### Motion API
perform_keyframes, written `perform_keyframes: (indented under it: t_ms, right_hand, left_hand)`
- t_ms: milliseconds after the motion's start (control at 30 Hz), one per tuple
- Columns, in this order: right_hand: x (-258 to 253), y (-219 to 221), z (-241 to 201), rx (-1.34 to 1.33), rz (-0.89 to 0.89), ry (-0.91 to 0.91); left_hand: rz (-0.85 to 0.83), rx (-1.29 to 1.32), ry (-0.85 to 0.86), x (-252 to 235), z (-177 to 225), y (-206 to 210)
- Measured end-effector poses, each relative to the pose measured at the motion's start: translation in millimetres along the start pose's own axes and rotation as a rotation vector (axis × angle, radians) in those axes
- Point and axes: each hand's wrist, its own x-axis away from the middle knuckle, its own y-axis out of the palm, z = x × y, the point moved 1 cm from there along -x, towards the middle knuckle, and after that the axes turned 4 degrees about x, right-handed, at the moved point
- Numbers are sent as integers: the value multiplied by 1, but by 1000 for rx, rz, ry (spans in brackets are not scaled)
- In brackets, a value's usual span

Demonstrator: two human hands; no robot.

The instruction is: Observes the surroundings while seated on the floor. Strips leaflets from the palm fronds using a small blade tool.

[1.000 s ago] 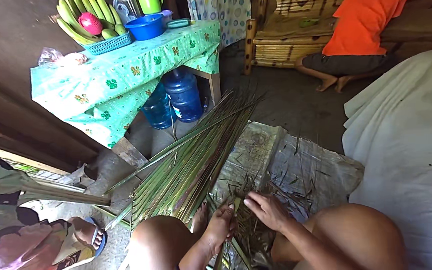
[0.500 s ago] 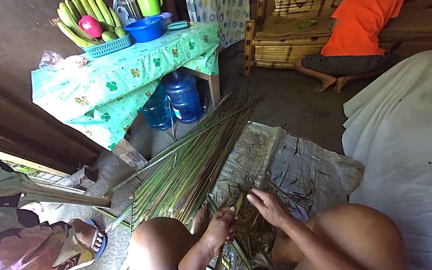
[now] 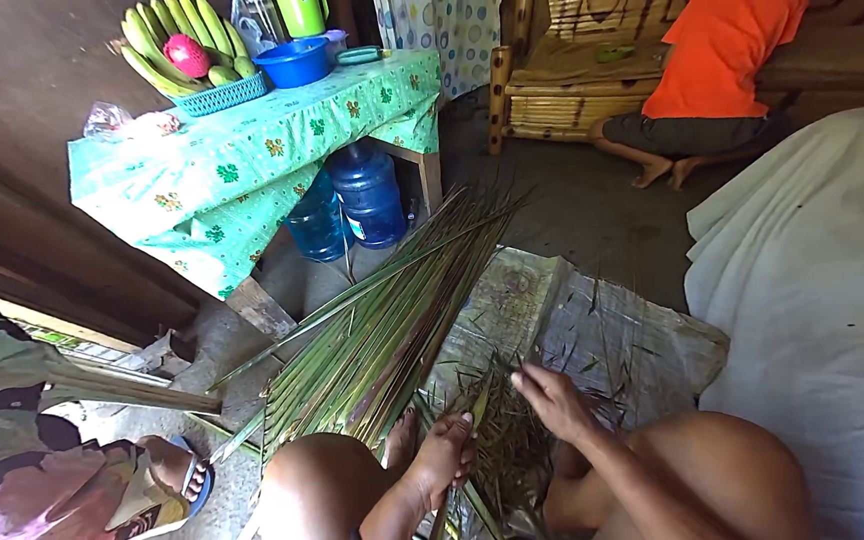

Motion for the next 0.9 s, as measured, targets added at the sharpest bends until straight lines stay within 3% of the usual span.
perform_keyframes:
  t_ms: [167, 433, 533, 733, 900]
  right_hand:
    - [21, 30, -19, -9, -108, -243]
    - [-7, 9, 12, 75, -11, 26]
    - [1, 8, 0, -9, 11, -52]
    - [28, 34, -26, -25, -168, -296]
    - [6, 23, -3, 94, -135, -120]
  left_hand:
    - [9, 14, 8, -2, 1, -1]
    - [-24, 13, 12, 0, 0, 0]
    - [-10, 16, 11, 1, 2, 0]
    - [29, 37, 24, -1, 2, -1]
    - [9, 21, 7, -1, 1, 1]
